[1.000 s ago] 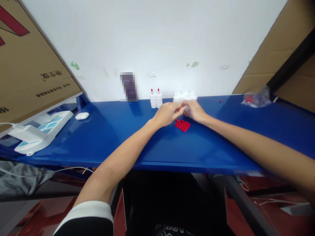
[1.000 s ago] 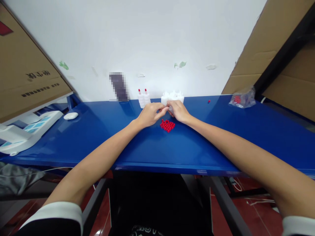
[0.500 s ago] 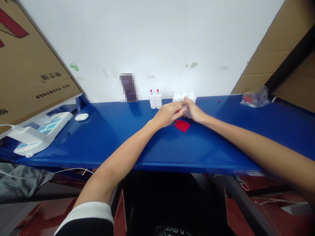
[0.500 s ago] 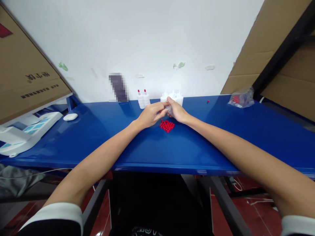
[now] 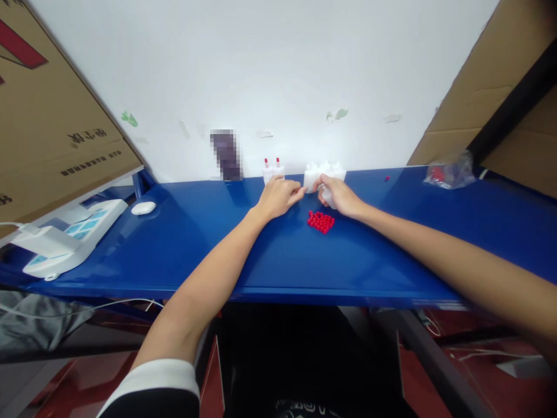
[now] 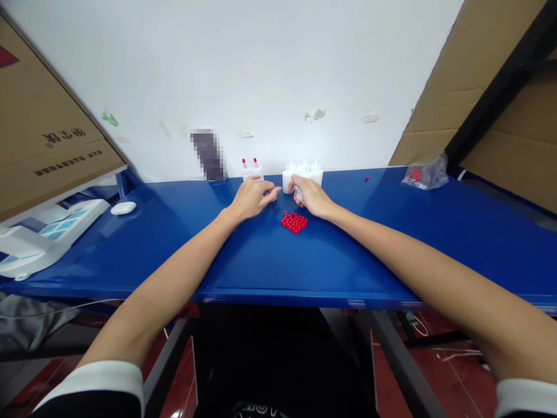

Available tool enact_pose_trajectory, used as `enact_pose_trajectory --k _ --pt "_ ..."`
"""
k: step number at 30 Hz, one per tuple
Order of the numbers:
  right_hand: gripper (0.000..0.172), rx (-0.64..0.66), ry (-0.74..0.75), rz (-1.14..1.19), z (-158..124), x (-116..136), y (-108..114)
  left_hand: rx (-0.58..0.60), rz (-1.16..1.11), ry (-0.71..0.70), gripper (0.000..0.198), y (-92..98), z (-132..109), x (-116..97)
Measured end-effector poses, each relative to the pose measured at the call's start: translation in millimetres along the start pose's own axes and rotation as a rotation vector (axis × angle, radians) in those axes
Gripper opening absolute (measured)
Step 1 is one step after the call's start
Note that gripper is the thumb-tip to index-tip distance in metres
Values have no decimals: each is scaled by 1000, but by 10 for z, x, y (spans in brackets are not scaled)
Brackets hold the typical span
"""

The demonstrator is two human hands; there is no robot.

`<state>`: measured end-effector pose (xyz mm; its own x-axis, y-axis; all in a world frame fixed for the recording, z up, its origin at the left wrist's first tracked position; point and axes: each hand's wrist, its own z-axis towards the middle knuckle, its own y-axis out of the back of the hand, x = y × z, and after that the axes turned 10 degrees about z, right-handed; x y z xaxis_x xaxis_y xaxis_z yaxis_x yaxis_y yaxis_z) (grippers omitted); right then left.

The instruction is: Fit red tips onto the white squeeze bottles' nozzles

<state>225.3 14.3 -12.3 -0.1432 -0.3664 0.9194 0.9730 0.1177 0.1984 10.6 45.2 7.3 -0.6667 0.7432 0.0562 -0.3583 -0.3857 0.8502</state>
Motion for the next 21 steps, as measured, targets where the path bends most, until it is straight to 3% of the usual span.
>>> enact_pose_trajectory --k 6,12,17,21 --pt "64 -2 16 -2 -9 13 -8 -84 8 5 48 9 23 -6" --pt "59 35 23 36 -23 13 -6 -297 -90 23 48 -30 45 -17" --pt "52 128 85 127 -66 25 -30 -249 -122 -149 43 -25 31 -112" --pt "48 183 111 70 -125 85 -52 -207 -39 -184 41 -17 15 -186"
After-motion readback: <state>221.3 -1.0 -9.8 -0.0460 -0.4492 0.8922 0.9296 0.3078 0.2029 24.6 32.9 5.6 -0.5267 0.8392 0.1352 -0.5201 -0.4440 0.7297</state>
